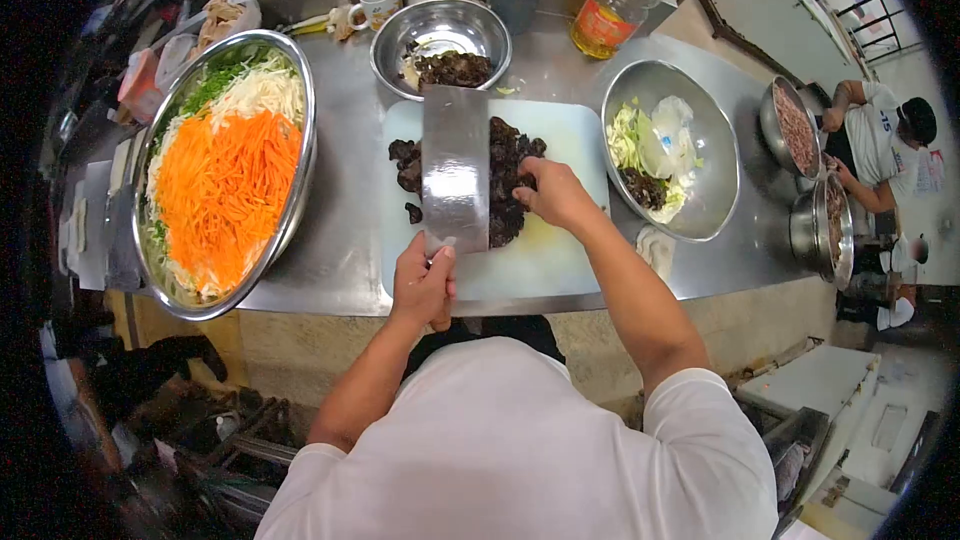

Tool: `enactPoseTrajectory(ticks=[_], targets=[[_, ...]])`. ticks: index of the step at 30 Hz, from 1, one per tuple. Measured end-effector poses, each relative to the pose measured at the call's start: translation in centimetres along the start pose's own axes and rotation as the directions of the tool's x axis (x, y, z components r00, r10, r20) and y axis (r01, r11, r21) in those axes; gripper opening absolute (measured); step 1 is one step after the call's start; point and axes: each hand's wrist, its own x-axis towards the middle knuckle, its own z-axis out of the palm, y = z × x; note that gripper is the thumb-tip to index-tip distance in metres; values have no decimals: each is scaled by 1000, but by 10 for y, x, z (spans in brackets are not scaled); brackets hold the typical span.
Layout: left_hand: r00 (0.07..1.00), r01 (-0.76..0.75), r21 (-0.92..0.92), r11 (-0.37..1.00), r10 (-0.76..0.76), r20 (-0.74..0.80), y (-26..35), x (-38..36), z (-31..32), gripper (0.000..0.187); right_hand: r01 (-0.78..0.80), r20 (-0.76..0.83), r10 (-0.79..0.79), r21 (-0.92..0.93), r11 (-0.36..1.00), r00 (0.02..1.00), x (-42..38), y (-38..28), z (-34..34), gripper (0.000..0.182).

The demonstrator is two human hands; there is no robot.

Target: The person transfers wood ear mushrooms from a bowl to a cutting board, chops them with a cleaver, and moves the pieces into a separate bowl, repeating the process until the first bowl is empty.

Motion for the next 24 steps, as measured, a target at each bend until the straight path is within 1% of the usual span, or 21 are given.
enactPoseTrajectory(ticks=[1, 2, 3, 4, 6, 8, 10, 12, 13, 14, 16, 17, 19, 20, 21, 22, 23, 24], targets=[[999, -4, -28, 1000, 2, -44, 0, 1, -5, 11, 33, 79, -23, -121, 992, 997, 5, -8, -6, 28], [998, -11, -28, 1000, 10, -56, 0, 1, -8, 11, 75, 162, -37, -238, 968, 986, 10, -17, -12, 27], [995, -8, -86, 996, -1, -102, 0, 1, -12, 12, 102, 216, -52, -229, 968, 975, 16, -33, -25, 24], [989, -5, -146, 989, -16, -147, -1, 0, -16, 14, 115, 225, -62, -228, 967, 972, 28, -43, -31, 24], [980, -9, -140, 990, -19, -196, -8, 1, -22, 14, 141, 183, -96, -252, 957, 978, 67, -58, -37, 21], [969, -8, -130, 992, -25, -247, -19, 4, -27, 15, 289, 109, -272, -206, 935, 956, 124, -59, -24, 23], [963, -51, -123, 991, 16, -268, -33, 5, -32, 20, 322, 103, -306, -273, 906, 947, 174, -72, -8, 34], [956, -42, -138, 990, -1, -294, -27, 4, -29, 20, 304, 132, -273, -433, 849, 953, 228, -59, 20, 58], [954, -37, -155, 987, -11, -299, -25, 3, -28, 21, 279, 292, -157, -445, 851, 943, 244, -61, 27, 67], [949, -33, -151, 988, -17, -316, -27, 5, -27, 21, 226, 146, -173, -573, 788, 974, 244, -57, 41, 57], [948, -49, -139, 989, 3, -318, -31, 5, -27, 19, 291, 252, -184, -507, 811, 950, 291, -40, 49, 41], [952, -50, -131, 990, 8, -305, -27, 3, -27, 24, 302, 263, -188, -507, 807, 946, 295, -37, 45, 41], [949, -54, -142, 988, 7, -315, -25, 3, -27, 26, 183, 276, -107, -264, 947, 955, 300, -39, 26, 26], [948, -54, -146, 988, 4, -318, -24, 3, -26, 29, 185, 275, -108, -272, 944, 955, 299, -41, 17, 26], [949, -58, -152, 987, 7, -316, -23, 3, -25, 29, 212, 299, -136, -238, 948, 945, 296, -41, 7, 25], [947, -62, -148, 987, 11, -322, -21, 3, -25, 25, 238, 319, -166, -203, 950, 933, 293, -43, 0, 24], [945, -65, -143, 988, 15, -328, -21, 3, -25, 21, 226, 338, -132, -255, 940, 932, 294, -45, -4, 23], [947, -67, -144, 987, 17, -321, -22, 4, -26, 21, 221, 333, -128, -260, 940, 934, 290, -49, -7, 23]])
